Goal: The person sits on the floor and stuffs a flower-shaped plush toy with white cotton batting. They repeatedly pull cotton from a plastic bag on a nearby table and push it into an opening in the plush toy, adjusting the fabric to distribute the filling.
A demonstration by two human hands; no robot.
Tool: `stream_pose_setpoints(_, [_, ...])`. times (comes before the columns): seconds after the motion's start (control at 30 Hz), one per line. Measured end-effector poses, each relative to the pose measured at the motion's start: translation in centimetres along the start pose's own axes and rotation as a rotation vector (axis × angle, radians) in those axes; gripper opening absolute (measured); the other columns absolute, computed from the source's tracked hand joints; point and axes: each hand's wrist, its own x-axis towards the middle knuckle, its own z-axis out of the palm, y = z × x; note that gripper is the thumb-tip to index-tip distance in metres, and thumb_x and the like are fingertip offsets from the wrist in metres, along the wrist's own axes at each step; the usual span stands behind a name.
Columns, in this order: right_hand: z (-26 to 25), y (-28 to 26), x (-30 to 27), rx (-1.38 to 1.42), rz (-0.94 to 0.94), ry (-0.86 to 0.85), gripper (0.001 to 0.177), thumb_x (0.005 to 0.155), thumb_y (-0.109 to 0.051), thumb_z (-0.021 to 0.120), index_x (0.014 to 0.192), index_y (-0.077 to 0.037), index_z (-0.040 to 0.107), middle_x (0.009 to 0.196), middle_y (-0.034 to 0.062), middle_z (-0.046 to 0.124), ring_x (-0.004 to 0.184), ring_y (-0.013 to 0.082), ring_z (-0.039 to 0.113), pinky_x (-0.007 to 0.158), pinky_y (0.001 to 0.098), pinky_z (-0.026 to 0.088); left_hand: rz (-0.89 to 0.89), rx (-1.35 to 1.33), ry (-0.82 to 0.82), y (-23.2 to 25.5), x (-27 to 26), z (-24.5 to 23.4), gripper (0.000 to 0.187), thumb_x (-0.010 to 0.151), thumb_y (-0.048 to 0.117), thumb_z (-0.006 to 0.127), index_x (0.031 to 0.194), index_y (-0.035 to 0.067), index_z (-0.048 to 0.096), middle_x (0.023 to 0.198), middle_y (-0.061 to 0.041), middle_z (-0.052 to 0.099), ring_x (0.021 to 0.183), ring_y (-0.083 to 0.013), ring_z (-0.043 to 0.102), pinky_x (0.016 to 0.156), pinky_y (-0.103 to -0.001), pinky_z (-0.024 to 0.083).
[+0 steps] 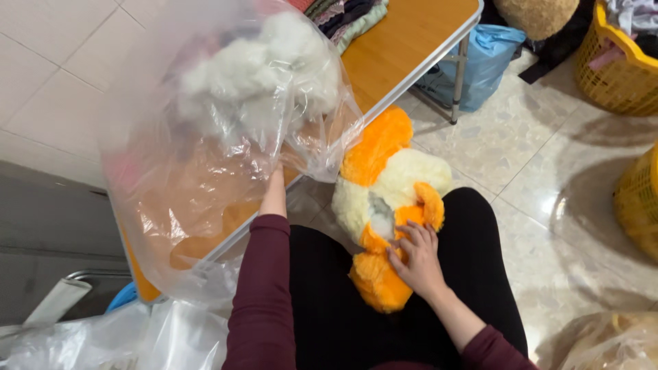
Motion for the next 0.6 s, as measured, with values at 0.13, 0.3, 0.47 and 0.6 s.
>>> stream_pose_setpoints(0.13, [0.2, -0.3, 0.3, 0.007, 0.021, -0.036, 0.019, 0.084, -0.026, 0.073, 0.087, -0.007, 0.073, 0.129, 0.0116, 0.063, 0.138, 0.0321, 0.045, 0.119, 0.0550, 0.022, -0.040, -0.113, 0.002, 1.4, 2.1, 2.0, 0.052, 0.094, 0.030, 0.066, 0.137, 0.003, 0.051, 0.139, -0.016, 0.049, 0.127, -0.0338, 0.044, 0.104, -0.051, 0.040])
stream_pose_setpoints(0.3, [0.2, -0.2, 0.5, 0.016, 0.026, -0.046, 0.019, 0.084, -0.026, 0.073, 0.087, -0.007, 0.073, 0.131, 0.0113, 0.063, 0.138, 0.0322, 0.045, 0.120, 0.0546, 0.023, -0.092, -0.285, 0.013, -0.1, 3.7, 2.3, 0.042, 0.097, 0.025, 0.063, 0.131, 0.001, 0.056, 0.131, -0.015, 0.056, 0.119, -0.0293, 0.052, 0.100, -0.046, 0.045])
stream_pose_setpoints(0.47, [0.1, -0.2, 0.3, 0.008, -0.003, -0.033, 0.019, 0.084, -0.024, 0.074, 0.087, -0.006, 0.073, 0.131, 0.0122, 0.062, 0.137, 0.0343, 0.046, 0.119, 0.0556, 0.024, 0.029, -0.655, 0.103, -4.1, 3.9, 0.9, 0.034, 0.099, 0.021, 0.060, 0.125, 0.000, 0.060, 0.123, -0.013, 0.063, 0.111, -0.0249, 0.059, 0.096, -0.041, 0.050])
stream_pose_setpoints(0.6, [0.2, -0.3, 0.1, -0.016, -0.016, -0.011, 0.019, 0.086, -0.024, 0.073, 0.088, -0.005, 0.072, 0.131, 0.0116, 0.062, 0.137, 0.0344, 0.046, 0.120, 0.0547, 0.025, 0.203, -0.970, 0.185, -8.2, 1.2, -2.6, 0.028, 0.101, 0.017, 0.057, 0.120, -0.002, 0.064, 0.116, -0.012, 0.069, 0.105, -0.0214, 0.065, 0.093, -0.037, 0.055])
